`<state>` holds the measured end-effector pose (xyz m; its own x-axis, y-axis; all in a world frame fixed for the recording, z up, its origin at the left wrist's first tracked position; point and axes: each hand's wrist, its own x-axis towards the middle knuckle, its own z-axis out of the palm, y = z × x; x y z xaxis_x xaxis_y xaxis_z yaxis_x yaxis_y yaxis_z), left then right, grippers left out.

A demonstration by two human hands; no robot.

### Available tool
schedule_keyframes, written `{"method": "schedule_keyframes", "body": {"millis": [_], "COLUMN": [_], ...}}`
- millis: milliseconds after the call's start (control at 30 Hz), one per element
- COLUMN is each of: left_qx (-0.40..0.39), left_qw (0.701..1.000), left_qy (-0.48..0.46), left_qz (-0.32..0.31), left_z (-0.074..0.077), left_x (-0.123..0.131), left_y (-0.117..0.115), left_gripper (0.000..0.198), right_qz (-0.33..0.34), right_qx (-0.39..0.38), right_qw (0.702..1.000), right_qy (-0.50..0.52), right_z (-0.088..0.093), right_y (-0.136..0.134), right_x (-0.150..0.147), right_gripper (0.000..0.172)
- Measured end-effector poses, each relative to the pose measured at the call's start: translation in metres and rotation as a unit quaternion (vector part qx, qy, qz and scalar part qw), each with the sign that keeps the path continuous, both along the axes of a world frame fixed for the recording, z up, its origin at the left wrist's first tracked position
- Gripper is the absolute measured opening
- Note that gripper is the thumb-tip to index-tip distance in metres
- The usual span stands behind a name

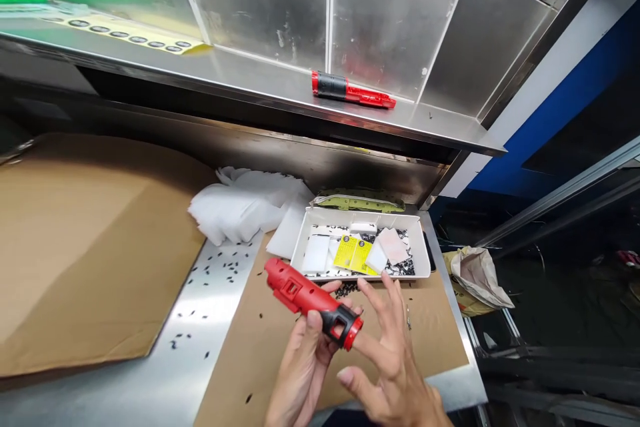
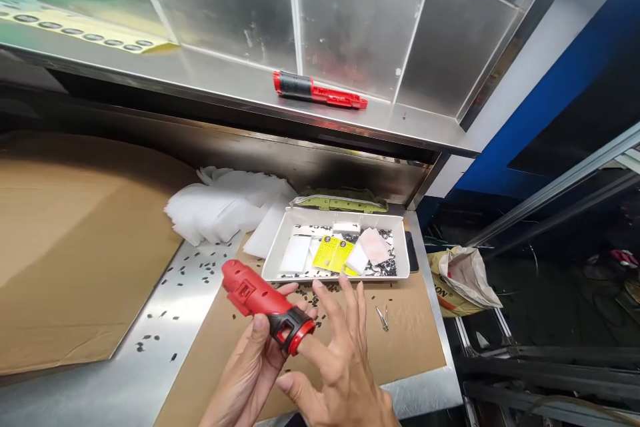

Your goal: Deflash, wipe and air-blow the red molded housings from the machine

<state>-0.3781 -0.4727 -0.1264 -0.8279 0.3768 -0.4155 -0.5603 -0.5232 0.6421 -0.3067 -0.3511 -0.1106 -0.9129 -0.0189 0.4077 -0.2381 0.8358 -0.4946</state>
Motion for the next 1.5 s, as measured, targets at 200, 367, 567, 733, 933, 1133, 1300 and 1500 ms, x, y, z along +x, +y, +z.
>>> {"method": "schedule_keyframes", "body": {"millis": [200,367,567,733,933,1133,1300,1500], "left_qx": [-0.102,-0.321,-0.289,-0.097,-0.072,0.066,0.223,0.227], "left_qw": [0.991,0.883,0.920,0.994,0.993,0.993,0.942,0.916], "left_qy": [0.084,0.338,0.259,0.044,-0.002,-0.102,-0.249,-0.317], "left_qz": [-0.027,0.060,0.056,0.031,0.093,-0.009,0.019,0.093], "left_z": [0.010,0.015,0.012,0.009,0.008,0.027,0.037,0.042], "left_x": [-0.017,-0.044,-0.069,-0.072,-0.063,-0.047,-0.043,-0.042], "left_y": [-0.005,-0.020,-0.027,-0.038,-0.040,-0.027,-0.021,-0.017], "left_gripper": [0.078,0.036,0.027,0.057,0.036,0.040,0.048,0.047], "right_qz": [-0.069,-0.273,-0.288,-0.285,-0.324,-0.334,-0.271,-0.200], "right_qx": [0.013,-0.120,-0.184,-0.150,-0.109,-0.207,-0.415,-0.570], "right_qw": [0.996,0.952,0.935,0.935,0.903,0.887,0.845,0.781], "right_qy": [0.048,0.062,-0.097,-0.146,-0.262,-0.243,-0.201,-0.160], "right_z": [-0.005,-0.015,-0.030,-0.047,-0.101,-0.151,-0.140,-0.100], "right_y": [0.019,0.052,0.092,0.113,0.107,0.097,0.089,0.062], "right_x": [0.005,0.013,-0.011,-0.030,-0.006,0.007,0.013,0.015], "right_gripper": [0.031,0.016,0.025,0.022,0.006,0.020,0.062,0.053]}}
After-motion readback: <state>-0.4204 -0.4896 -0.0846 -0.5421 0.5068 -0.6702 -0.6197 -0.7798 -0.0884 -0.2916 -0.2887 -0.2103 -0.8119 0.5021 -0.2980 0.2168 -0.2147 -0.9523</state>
